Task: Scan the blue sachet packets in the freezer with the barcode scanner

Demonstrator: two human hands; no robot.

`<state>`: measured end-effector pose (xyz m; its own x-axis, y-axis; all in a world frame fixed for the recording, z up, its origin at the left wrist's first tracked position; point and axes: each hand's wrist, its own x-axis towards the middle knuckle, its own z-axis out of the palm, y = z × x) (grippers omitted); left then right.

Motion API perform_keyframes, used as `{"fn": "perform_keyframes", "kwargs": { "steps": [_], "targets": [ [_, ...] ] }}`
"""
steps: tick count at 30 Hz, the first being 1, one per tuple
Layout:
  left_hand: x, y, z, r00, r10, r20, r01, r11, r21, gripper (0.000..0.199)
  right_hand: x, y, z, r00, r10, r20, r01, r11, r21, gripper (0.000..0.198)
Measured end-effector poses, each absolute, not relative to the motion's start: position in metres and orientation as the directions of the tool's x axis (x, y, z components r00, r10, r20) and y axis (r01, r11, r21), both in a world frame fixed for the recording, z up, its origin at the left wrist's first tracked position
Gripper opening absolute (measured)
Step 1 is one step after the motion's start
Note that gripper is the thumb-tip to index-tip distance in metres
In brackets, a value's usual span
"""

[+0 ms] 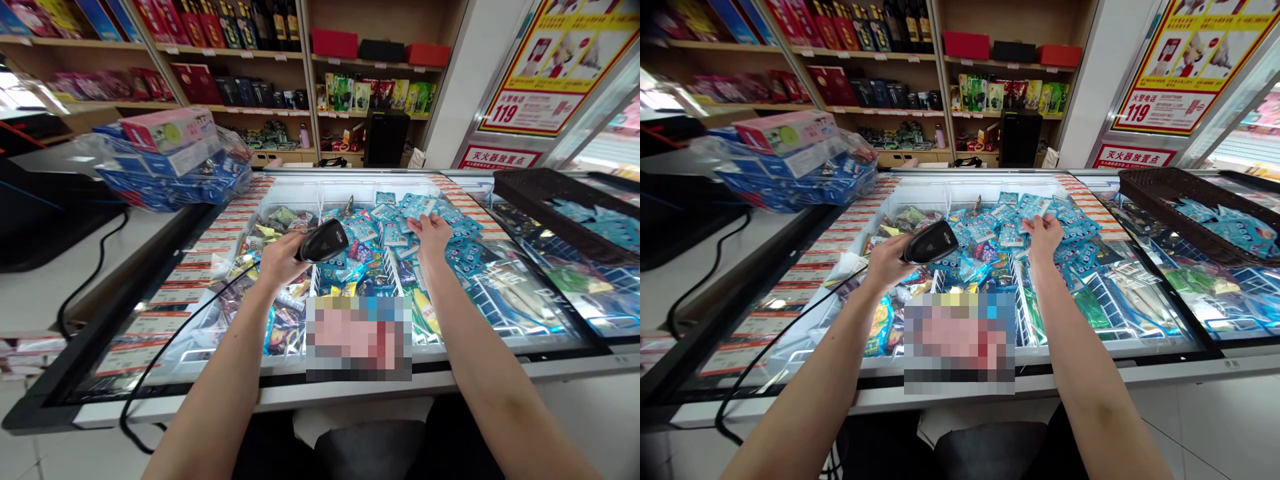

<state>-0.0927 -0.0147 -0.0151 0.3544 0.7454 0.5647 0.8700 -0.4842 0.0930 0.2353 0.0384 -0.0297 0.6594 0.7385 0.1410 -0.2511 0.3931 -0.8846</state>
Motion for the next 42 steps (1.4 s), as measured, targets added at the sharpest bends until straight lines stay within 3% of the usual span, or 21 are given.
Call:
{"fn": "perform_keyframes", "kwargs": {
  "steps": [7,14,17,20,24,28,32,37,42],
  "targets": [
    [-0.099,-0.009,-0.022,0.336,0.759,0.558,0.894,-0.444,0.067,0.028,0.247,0.048,-0.036,0.7,0.697,0.156,-0.179,0.383,-0.906,0.024],
    [-0.1,-0.008,-0.022,0.322,0.775,0.544,0.902,-0.425,0.071,0.029,0.254,0.049,-0.04,0.774,0.575,0.265,0.237,0.125,-0.963,0.058],
    [-0.101,-0.009,-0.021,0.323,0.768,0.553,0.905,-0.422,0.058,0.029,0.253,0.041,-0.038,0.732,0.518,0.444,0.493,0.049,-0.869,0.054],
    [-0.102,-0.009,-0.021,0.335,0.758,0.56,0.901,-0.432,0.047,0.029,0.244,0.032,-0.033,0.582,0.512,0.632,0.721,0.034,-0.692,0.043],
    [-0.103,-0.009,-0.02,0.329,0.771,0.545,0.904,-0.423,0.054,0.03,0.223,0.024,-0.03,0.242,0.696,0.676,0.873,0.148,-0.465,0.037],
    [-0.103,-0.01,-0.018,0.33,0.776,0.537,0.905,-0.421,0.054,0.031,0.203,0.019,-0.04,-0.191,0.805,0.562,0.909,0.361,-0.21,0.041],
    [-0.104,-0.011,-0.017,0.323,0.786,0.527,0.91,-0.41,0.053,0.031,0.198,0.017,-0.051,-0.371,0.824,0.427,0.897,0.438,-0.066,0.04],
    [-0.105,-0.011,-0.017,0.312,0.788,0.531,0.915,-0.4,0.056,0.03,0.195,0.011,-0.043,-0.381,0.816,0.435,0.875,0.47,-0.114,0.029],
    [-0.106,-0.01,-0.018,0.303,0.791,0.531,0.919,-0.39,0.058,0.03,0.185,0.01,-0.04,-0.32,0.821,0.472,0.865,0.457,-0.207,0.034]
  ]
}}
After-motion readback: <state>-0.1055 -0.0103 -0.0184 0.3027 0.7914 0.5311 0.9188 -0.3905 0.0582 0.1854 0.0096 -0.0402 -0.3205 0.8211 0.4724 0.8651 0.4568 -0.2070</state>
